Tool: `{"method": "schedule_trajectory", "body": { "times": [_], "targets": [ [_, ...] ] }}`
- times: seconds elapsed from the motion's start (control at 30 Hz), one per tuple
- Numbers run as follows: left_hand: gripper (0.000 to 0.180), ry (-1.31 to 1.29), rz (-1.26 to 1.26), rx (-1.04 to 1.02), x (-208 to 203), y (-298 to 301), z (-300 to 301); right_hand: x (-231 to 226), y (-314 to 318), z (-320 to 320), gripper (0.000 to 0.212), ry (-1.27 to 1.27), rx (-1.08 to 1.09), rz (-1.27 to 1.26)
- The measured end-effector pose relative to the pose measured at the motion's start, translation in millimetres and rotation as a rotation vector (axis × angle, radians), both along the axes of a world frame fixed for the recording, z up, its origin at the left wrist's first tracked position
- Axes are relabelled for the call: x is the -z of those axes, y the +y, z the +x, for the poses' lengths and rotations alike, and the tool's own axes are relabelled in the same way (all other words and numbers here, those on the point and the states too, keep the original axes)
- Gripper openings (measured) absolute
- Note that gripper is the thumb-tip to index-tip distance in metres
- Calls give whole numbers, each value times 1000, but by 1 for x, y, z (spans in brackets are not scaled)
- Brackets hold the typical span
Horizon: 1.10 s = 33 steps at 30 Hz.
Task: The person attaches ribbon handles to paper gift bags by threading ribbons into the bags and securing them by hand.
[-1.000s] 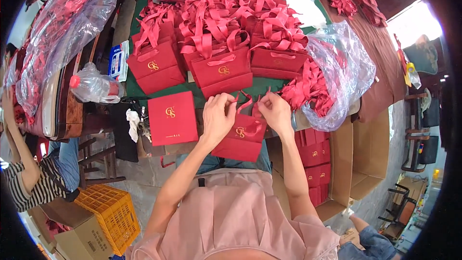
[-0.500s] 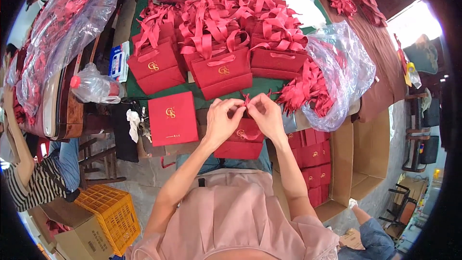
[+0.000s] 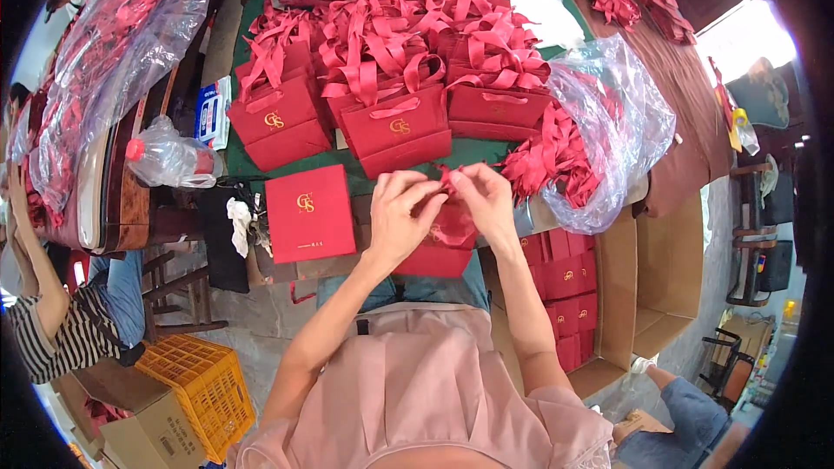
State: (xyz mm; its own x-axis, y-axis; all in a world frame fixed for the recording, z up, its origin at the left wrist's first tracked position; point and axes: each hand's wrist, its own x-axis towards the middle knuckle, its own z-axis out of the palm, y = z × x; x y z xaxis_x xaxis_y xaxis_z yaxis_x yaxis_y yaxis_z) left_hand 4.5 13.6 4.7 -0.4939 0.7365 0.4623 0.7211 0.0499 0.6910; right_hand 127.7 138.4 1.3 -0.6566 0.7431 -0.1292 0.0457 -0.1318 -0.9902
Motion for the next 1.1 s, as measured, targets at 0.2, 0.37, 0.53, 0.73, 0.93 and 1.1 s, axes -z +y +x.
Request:
{"method": "schedule_trajectory", "body": {
  "times": [0.2,0.37,0.53,0.73,0.93,1.1],
  "targets": [
    [74,-851,-113,198,7,-31,-7,3,28,6,11,126,246,-142],
    [57,-648,-250,259,-11,-42,5,14,39,4,15,-13,255,38],
    [55,-624,-358,254,-35,-58,2,-3,45,-7,16,5,360,161],
    [56,-673,-172,240,-34,-76,-18,-7,39,-1,26,40,222,205],
    [48,-689,230,-131,-49,-104,-86,-1,27,20,19,-5,226,260],
    [34,-672,476,-137,-45,-98,-165,4,19,33,14,-64,276,327]
  ]
}}
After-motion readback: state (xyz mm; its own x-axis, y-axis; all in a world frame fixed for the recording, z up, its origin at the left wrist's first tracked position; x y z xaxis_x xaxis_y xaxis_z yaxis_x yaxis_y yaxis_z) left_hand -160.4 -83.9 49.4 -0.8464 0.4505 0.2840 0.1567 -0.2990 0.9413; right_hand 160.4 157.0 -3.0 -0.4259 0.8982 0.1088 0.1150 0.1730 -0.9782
